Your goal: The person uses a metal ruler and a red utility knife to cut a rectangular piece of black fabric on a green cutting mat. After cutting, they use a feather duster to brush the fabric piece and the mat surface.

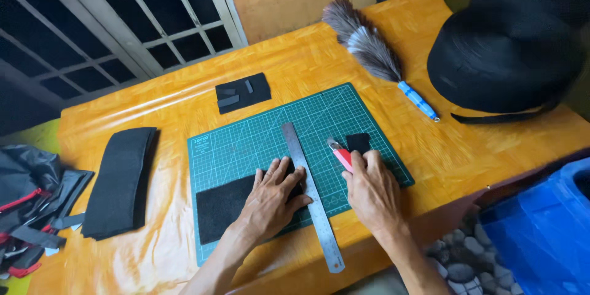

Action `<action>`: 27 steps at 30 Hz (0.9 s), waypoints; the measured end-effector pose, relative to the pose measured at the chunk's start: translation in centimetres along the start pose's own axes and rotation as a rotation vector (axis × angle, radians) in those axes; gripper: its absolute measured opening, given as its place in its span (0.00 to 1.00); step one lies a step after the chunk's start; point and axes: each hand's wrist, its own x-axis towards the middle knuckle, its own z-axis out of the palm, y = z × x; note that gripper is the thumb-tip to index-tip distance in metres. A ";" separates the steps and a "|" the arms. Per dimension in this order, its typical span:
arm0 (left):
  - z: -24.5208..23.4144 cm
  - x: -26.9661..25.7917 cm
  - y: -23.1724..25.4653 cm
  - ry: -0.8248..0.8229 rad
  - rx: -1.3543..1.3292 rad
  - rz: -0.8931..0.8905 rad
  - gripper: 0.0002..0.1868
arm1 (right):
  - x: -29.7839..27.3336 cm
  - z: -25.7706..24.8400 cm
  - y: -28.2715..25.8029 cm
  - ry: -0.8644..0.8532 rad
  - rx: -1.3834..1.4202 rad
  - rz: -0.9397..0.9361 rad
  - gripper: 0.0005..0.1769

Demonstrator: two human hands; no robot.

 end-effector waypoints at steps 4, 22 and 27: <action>-0.6 0.0 0.4 -0.011 0.002 -0.004 0.37 | 0.5 -0.2 -1.3 -0.028 -0.182 -0.059 0.26; 2.2 -1.1 -0.9 0.376 0.155 0.158 0.34 | 11.4 -1.5 6.8 -0.591 0.177 0.215 0.24; 2.7 -0.9 -1.1 0.352 0.091 0.179 0.34 | 15.8 -1.4 2.7 -0.519 0.349 0.317 0.20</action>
